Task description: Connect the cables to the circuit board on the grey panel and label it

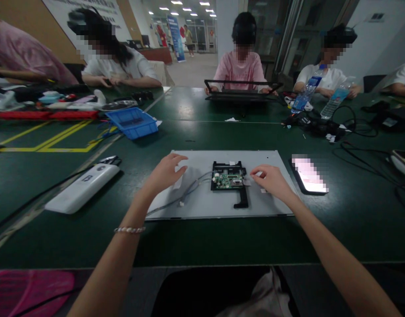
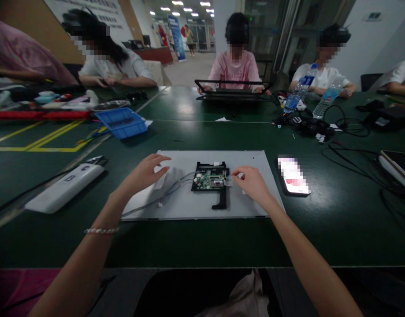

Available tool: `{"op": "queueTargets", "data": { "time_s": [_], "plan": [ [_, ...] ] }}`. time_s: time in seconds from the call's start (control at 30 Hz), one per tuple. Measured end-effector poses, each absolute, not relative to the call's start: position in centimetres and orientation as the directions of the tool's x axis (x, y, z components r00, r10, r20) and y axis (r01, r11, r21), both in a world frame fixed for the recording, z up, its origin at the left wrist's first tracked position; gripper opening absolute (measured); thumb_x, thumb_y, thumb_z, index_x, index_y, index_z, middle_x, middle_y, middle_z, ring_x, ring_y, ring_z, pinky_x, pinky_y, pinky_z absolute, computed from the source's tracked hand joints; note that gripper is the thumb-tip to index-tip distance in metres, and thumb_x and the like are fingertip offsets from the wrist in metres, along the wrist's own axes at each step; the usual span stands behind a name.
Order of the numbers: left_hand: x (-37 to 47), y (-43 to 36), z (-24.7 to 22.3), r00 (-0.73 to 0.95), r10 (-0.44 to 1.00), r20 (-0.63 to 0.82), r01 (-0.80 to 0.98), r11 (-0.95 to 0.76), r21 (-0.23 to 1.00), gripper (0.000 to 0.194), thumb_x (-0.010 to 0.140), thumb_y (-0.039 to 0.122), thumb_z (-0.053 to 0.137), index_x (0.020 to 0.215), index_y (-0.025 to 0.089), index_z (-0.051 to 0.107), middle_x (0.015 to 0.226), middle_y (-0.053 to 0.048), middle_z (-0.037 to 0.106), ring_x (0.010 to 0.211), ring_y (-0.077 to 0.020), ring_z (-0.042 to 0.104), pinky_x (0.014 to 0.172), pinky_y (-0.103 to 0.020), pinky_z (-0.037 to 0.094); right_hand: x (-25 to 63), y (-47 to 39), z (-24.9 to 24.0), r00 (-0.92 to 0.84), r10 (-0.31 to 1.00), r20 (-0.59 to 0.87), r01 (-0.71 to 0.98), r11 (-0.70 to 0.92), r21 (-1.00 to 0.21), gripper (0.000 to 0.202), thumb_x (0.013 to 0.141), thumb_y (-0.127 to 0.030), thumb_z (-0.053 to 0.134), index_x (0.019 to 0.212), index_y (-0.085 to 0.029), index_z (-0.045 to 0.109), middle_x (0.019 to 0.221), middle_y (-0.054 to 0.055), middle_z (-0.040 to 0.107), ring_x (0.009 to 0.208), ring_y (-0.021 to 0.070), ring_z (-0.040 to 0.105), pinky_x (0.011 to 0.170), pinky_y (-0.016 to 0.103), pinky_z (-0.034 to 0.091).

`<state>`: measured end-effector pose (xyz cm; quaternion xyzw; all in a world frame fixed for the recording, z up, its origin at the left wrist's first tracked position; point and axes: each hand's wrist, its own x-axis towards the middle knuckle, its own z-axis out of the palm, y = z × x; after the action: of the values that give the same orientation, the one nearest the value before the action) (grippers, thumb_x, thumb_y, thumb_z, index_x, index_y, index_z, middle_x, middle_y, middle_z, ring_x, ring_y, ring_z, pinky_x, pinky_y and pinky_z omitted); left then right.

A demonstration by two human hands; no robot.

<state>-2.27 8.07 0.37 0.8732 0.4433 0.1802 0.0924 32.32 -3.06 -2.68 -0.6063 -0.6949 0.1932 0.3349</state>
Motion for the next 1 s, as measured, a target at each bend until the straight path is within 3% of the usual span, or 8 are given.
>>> {"op": "queueTargets", "data": {
  "time_s": [0.2, 0.5, 1.0],
  "plan": [
    [-4.7, 8.6, -1.3, 0.489, 0.864, 0.115, 0.751, -0.485, 0.449, 0.045, 0.078, 0.044, 0.051, 0.116, 0.02, 0.056, 0.108, -0.006, 0.056, 0.078, -0.0163, 0.057, 0.08, -0.032, 0.047, 32.1, -3.1, -2.8, -0.046, 0.975, 0.216, 0.727, 0.181, -0.663, 0.017, 0.078, -0.024, 0.053, 0.084, -0.021, 0.068, 0.088, 0.002, 0.068, 0.066, 0.0148, 0.058, 0.067, 0.029, 0.044],
    [-4.7, 9.0, -2.5, 0.479, 0.868, 0.134, 0.751, -0.484, 0.45, 0.03, 0.08, 0.035, 0.05, 0.101, 0.019, 0.063, 0.08, -0.002, 0.062, 0.072, -0.0147, 0.057, 0.07, -0.026, 0.045, 32.2, -2.8, -3.3, -0.044, 0.973, 0.226, 0.738, 0.184, -0.649, 0.017, 0.077, -0.024, 0.053, 0.083, -0.021, 0.069, 0.085, 0.002, 0.068, 0.065, 0.0143, 0.058, 0.067, 0.029, 0.043],
    [-5.0, 9.1, -2.4, 0.445, 0.886, 0.129, 0.744, -0.446, 0.497, 0.019, 0.076, 0.034, 0.054, 0.083, 0.02, 0.065, 0.079, -0.001, 0.066, 0.07, -0.0148, 0.059, 0.065, -0.025, 0.044, 32.3, -2.9, -3.3, -0.05, 0.973, 0.227, 0.757, 0.185, -0.627, 0.018, 0.078, -0.025, 0.052, 0.085, -0.021, 0.068, 0.087, 0.002, 0.069, 0.065, 0.0143, 0.059, 0.068, 0.029, 0.044]
  ]
}}
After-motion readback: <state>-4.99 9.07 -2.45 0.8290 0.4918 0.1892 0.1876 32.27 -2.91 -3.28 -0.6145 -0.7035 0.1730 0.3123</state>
